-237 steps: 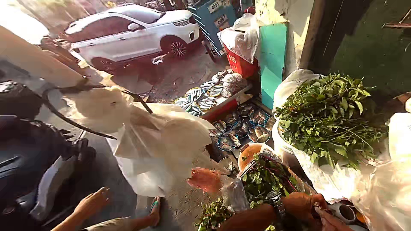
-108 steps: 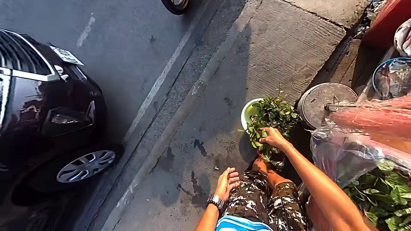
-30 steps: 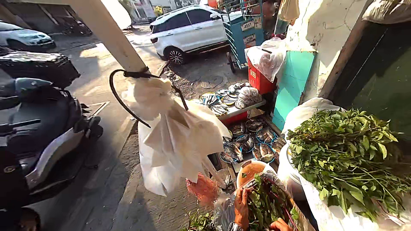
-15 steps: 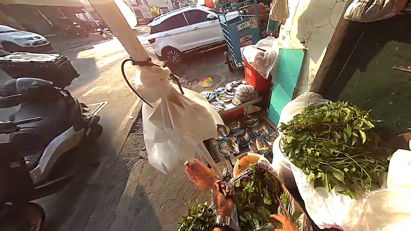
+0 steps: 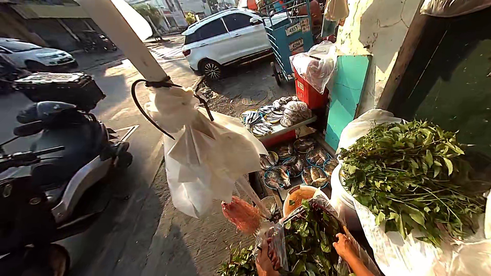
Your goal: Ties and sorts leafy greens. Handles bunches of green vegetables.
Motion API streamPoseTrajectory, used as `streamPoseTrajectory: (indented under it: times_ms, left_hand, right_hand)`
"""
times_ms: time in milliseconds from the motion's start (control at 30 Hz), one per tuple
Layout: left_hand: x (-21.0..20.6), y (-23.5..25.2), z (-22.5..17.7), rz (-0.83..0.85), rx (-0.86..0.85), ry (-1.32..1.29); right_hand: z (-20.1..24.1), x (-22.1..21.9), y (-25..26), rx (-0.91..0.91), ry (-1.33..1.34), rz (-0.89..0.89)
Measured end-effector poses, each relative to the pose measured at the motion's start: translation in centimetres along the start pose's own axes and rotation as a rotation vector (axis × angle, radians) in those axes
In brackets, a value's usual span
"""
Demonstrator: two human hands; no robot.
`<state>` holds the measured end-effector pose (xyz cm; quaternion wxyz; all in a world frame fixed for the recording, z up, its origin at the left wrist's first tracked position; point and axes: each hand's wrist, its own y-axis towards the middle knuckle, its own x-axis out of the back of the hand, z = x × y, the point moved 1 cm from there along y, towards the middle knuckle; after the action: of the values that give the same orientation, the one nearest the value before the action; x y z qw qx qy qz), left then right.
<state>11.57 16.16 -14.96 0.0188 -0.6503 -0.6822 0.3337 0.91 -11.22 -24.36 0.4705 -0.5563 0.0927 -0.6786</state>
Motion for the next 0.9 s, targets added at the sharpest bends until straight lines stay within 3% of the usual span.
streamPoseTrajectory:
  times_ms: [167, 267, 433, 733, 900]
  left_hand:
    - [1.1, 0.2, 0.6, -0.002, 0.003, 0.047]
    - [0.6, -0.2, 0.6, 0.014, 0.027, 0.088]
    - [-0.8, -1.0, 0.2, 0.092, 0.025, 0.105]
    - [-6.9, -5.8, -5.2, 0.49, -0.113, 0.052]
    - [-10.2, -7.7, -6.8, 0.684, -0.234, 0.123]
  right_hand:
    - [0.4, 0.5, -0.2, -0.036, 0.06, 0.122]
    - [0.9, 1.0, -1.4, 0.044, 0.108, 0.114]
    - [2.3, 3.3, -6.4, 0.229, 0.219, -0.05]
    - [5.8, 9.3, -16.5, 0.699, 0.395, -0.448]
    - [6.0, 10.4, -18.5, 0.806, 0.357, -0.545]
